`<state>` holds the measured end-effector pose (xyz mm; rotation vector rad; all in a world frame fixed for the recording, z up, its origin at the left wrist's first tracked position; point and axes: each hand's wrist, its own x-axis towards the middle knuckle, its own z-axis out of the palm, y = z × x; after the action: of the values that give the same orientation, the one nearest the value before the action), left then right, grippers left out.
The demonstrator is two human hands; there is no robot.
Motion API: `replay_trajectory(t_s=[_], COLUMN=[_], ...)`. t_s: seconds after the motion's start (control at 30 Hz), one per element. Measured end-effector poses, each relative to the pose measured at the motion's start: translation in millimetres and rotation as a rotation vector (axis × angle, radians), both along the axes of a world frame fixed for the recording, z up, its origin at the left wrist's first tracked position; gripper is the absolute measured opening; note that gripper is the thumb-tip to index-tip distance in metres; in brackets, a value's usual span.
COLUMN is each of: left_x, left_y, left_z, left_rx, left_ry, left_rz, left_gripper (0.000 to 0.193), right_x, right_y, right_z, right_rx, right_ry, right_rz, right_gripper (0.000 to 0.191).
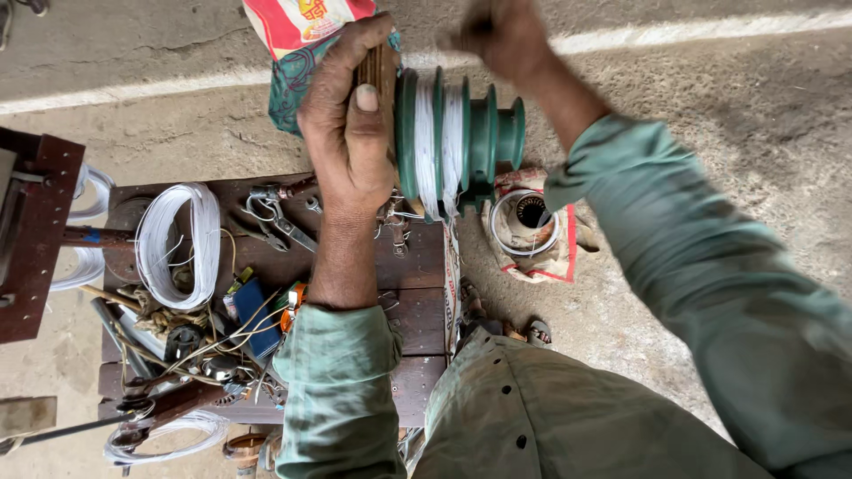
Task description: The person mounts a green grooved spool on a hand-crank winder and uses pliers to secure the wire end, then turns the crank while guiding white wire to wind it evenly around the spool's grooves, pressing and arranging the coils by hand as the spool fills.
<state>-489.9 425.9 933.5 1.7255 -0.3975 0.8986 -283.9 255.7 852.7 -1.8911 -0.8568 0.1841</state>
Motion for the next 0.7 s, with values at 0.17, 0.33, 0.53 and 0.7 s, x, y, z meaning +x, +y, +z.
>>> replay_trajectory(t_s=[0.17, 0.33, 0.53, 0.7], left_x=[1, 3, 3, 1], left_y=[2, 2, -3, -2], left_z=[-5, -7, -3, 1], left_rx=[-0.009, -0.016, -0.066, -0.006], left_ry=[0.013, 0.012, 0.006, 0.005], left_rz=[-0.015, 0.003, -0.050, 0.001], left_gripper=[0.049, 0.049, 0.053, 0.056], right_x=[-104, -223, -217, -58], right_y=[-23, -15, -47, -30], right_z=[-170, -153, 30, 94], right_rx=[-0.085, -0.311, -0.175, -0.272], right_ry=[0.516, 0.136, -1.079, -0.222], right_rz=[-0.028, -0.051, 0.193, 0.068], right_gripper=[0.070, 0.027, 0.026, 0.038])
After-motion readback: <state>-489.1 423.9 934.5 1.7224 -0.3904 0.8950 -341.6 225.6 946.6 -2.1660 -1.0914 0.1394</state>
